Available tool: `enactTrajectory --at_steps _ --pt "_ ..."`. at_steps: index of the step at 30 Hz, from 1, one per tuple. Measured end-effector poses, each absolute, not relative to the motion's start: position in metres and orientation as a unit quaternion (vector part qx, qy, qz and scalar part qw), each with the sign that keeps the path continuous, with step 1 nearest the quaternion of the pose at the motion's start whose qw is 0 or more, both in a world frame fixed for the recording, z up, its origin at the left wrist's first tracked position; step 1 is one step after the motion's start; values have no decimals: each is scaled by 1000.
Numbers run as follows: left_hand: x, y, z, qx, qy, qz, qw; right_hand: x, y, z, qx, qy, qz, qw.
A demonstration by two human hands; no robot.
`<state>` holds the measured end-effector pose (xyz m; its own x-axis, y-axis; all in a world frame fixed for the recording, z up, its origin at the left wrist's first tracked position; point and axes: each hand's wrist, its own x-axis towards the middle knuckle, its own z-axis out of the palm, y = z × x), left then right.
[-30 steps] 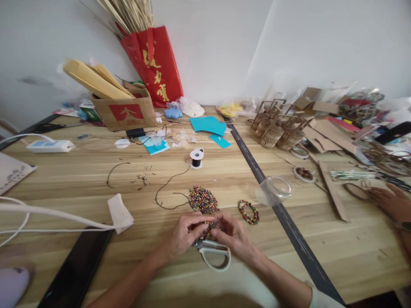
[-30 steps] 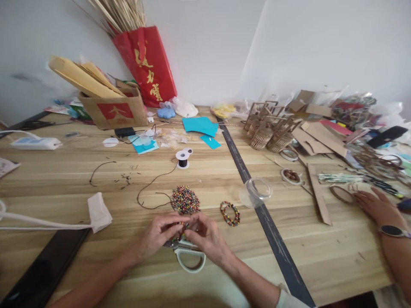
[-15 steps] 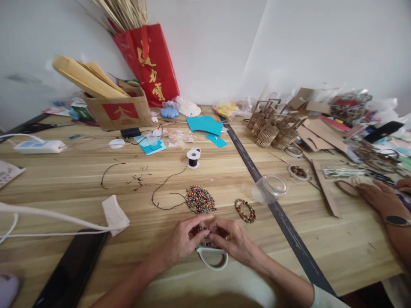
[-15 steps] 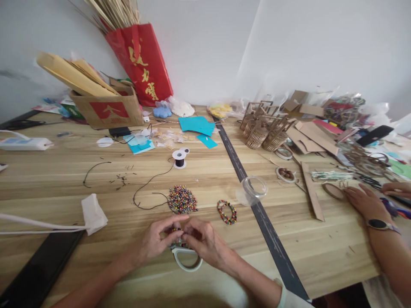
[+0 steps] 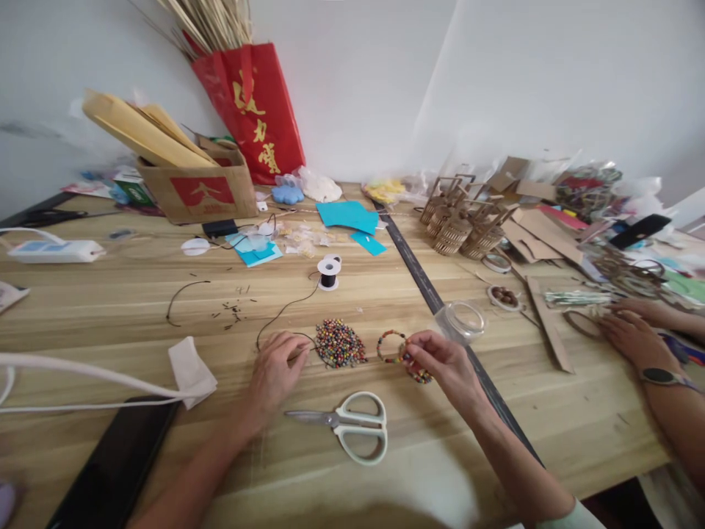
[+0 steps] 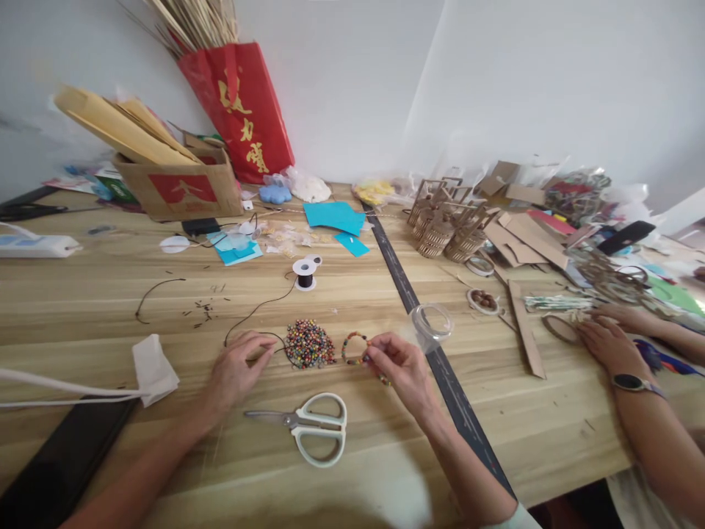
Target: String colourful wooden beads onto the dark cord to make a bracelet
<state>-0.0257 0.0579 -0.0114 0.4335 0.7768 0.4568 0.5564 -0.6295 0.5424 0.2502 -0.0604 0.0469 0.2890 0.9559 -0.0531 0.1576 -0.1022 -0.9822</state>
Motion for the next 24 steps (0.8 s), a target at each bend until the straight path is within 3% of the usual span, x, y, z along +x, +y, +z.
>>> enactTrajectory --at_steps 5,14,24 --pt "-31 61 -12 869 400 283 75 271 -70 20 -713 -432 274 480" --pt "-40 67 -3 870 445 203 58 272 -86 5 -799 -581 -41 150" --pt "-52 75 15 822 531 166 120 196 -46 50 -589 -805 38 62"
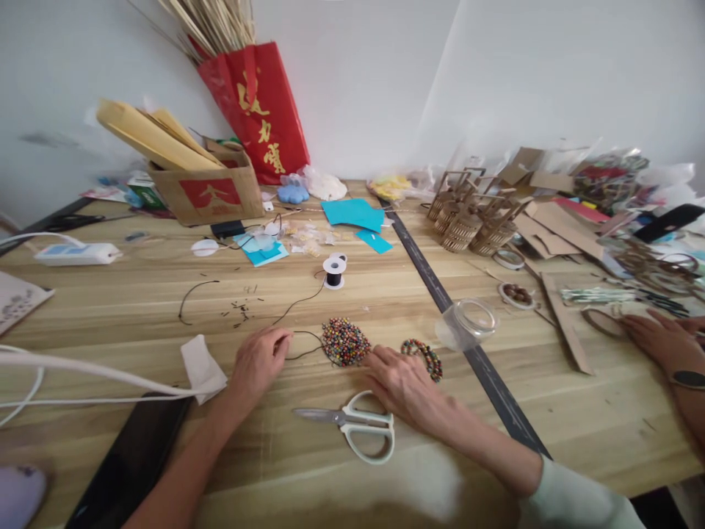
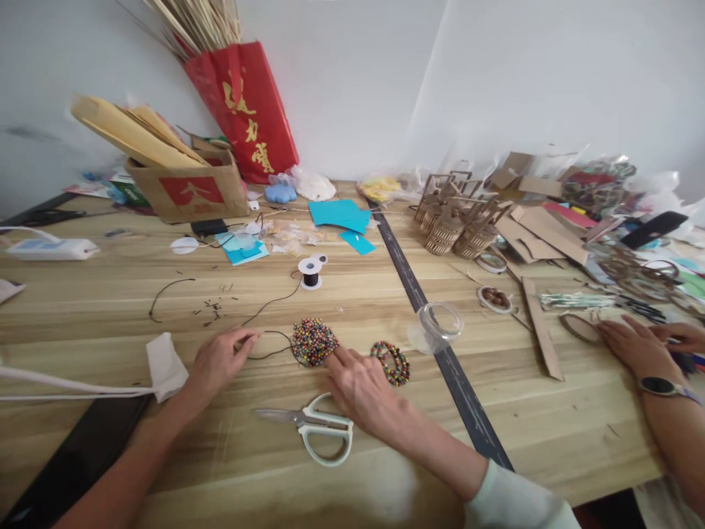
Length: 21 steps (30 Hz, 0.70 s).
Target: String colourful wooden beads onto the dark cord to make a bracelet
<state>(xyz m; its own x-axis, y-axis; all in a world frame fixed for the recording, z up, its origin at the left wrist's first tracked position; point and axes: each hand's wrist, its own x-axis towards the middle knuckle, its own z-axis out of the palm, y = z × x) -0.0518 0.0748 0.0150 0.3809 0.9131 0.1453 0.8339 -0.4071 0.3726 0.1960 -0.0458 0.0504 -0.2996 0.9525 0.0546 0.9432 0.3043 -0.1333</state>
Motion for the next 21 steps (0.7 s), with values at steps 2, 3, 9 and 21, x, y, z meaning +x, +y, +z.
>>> enactTrajectory --at_steps 2,3,9,21 --pt "-53 75 18 815 547 143 126 179 -31 54 -561 -825 55 42" --pt "-55 76 19 813 553 132 126 172 -24 54 -550 -833 60 33" --pt "-66 77 23 835 538 78 88 149 6 42 -541 -840 46 -18" --pt "-70 77 16 844 534 39 39 142 14 32 -575 -814 65 -40"
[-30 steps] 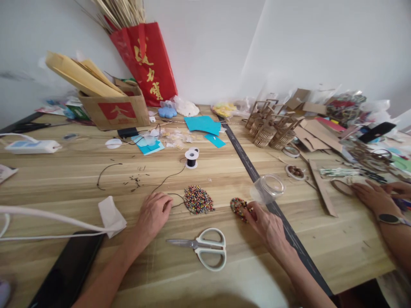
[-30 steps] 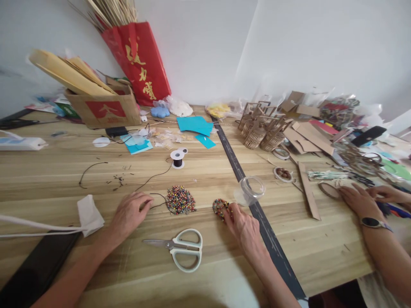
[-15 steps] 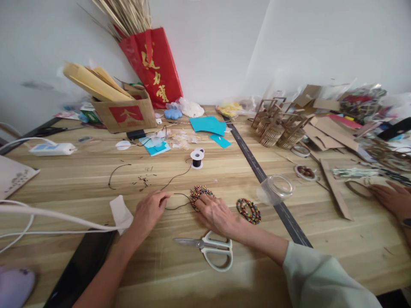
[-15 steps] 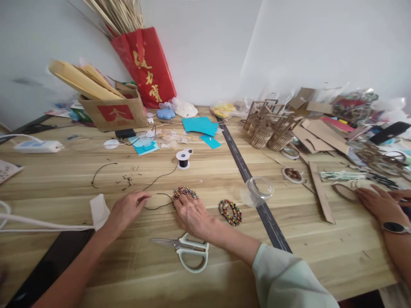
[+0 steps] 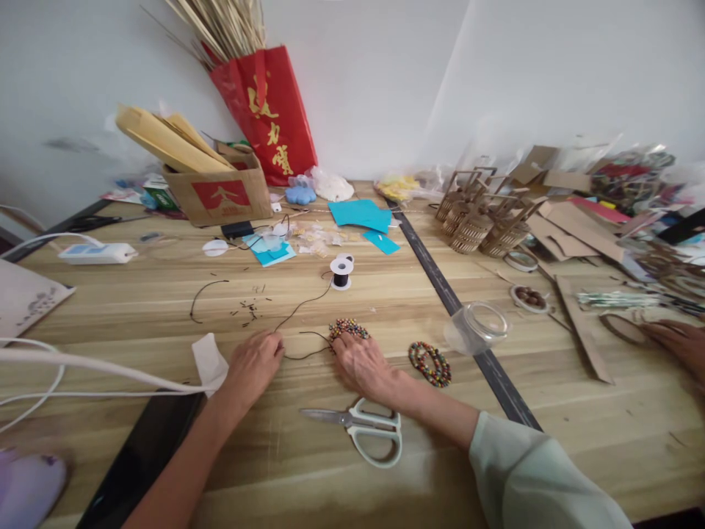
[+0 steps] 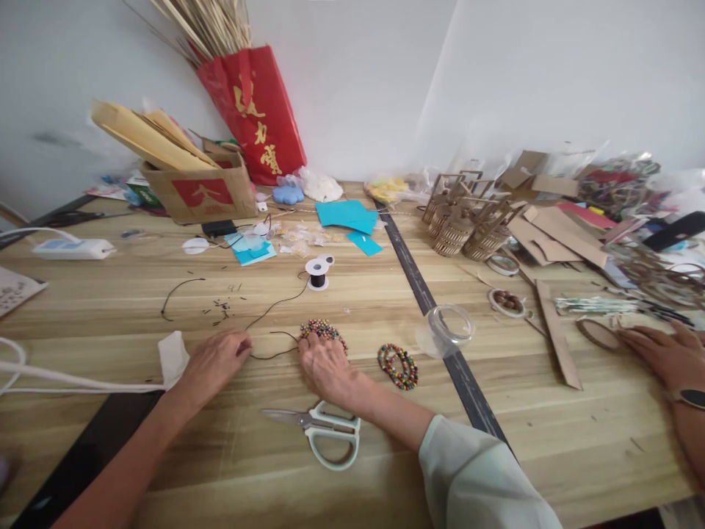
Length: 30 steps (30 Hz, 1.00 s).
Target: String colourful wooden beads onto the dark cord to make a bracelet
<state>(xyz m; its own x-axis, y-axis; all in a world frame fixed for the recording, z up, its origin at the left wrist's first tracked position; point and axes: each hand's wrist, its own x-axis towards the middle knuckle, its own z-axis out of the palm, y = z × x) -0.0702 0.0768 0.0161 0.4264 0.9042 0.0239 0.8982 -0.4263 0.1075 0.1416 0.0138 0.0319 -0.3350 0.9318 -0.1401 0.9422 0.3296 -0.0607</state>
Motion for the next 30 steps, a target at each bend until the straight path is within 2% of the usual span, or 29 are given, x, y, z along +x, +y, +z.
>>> enactTrajectory --at_steps 4,8,13,17,22,30 --pt "-72 78 15 848 528 34 32 146 15 30 574 817 -60 9" --pt "-76 79 9 860 508 42 17 160 19 30 598 792 -86 -84" --pt "-75 84 4 837 536 106 35 183 24 38 577 733 -177 -314" --pt "-69 92 4 765 600 210 101 193 23 45 543 625 -361 -429" --pt "-69 100 0 680 635 310 197 197 24 43 503 528 -476 -491" --pt "-74 105 -10 650 627 370 219 204 25 29 501 473 -536 -488"
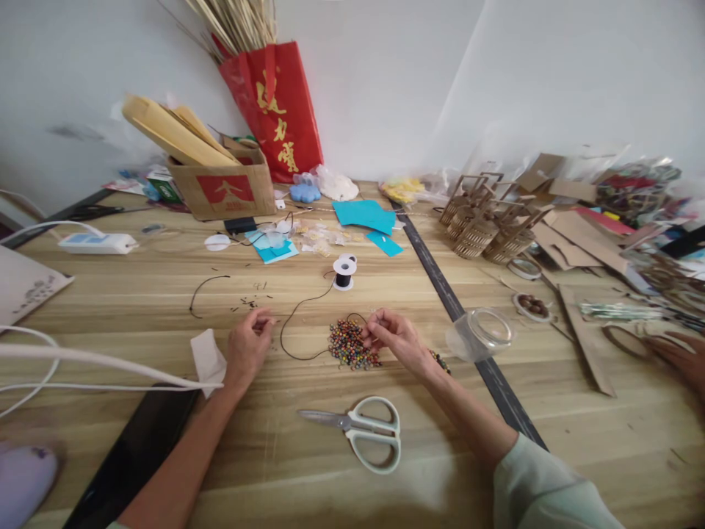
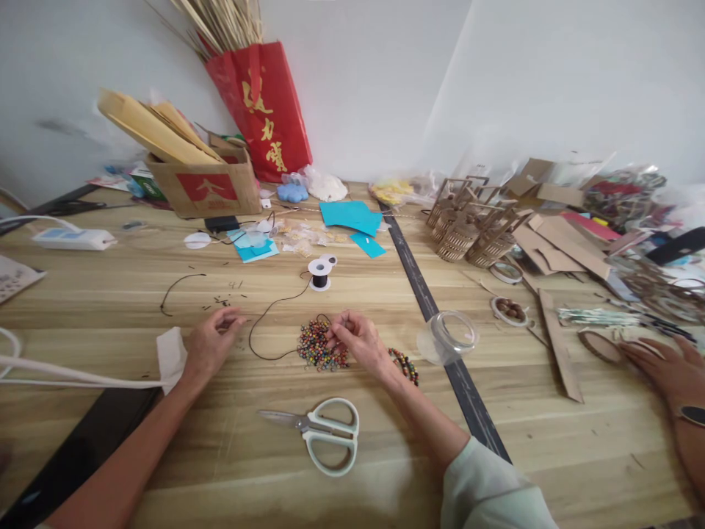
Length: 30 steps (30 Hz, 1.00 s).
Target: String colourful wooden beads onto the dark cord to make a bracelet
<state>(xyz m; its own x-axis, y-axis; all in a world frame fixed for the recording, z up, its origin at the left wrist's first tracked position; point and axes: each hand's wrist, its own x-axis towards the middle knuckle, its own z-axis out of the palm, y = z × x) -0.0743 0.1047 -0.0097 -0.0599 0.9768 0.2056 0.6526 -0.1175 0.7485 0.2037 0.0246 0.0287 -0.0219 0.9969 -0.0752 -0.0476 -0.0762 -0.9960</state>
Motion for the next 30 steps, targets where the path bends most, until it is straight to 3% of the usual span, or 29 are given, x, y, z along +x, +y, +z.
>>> enactTrajectory --at_steps 6,10,15,22,30 --pt "-62 96 -10 720 540 401 170 209 25 23 -487 -439 568 498" --pt "-45 80 -5 833 414 330 162 207 28 27 -476 -438 582 493" --pt "-34 68 -10 889 359 247 139 201 33 36 -464 -442 589 493" --pt "-38 75 -11 870 364 263 205 196 34 42 -462 -451 579 498" --pt "-50 82 -4 727 508 380 262 183 12 52 -449 -468 613 451"
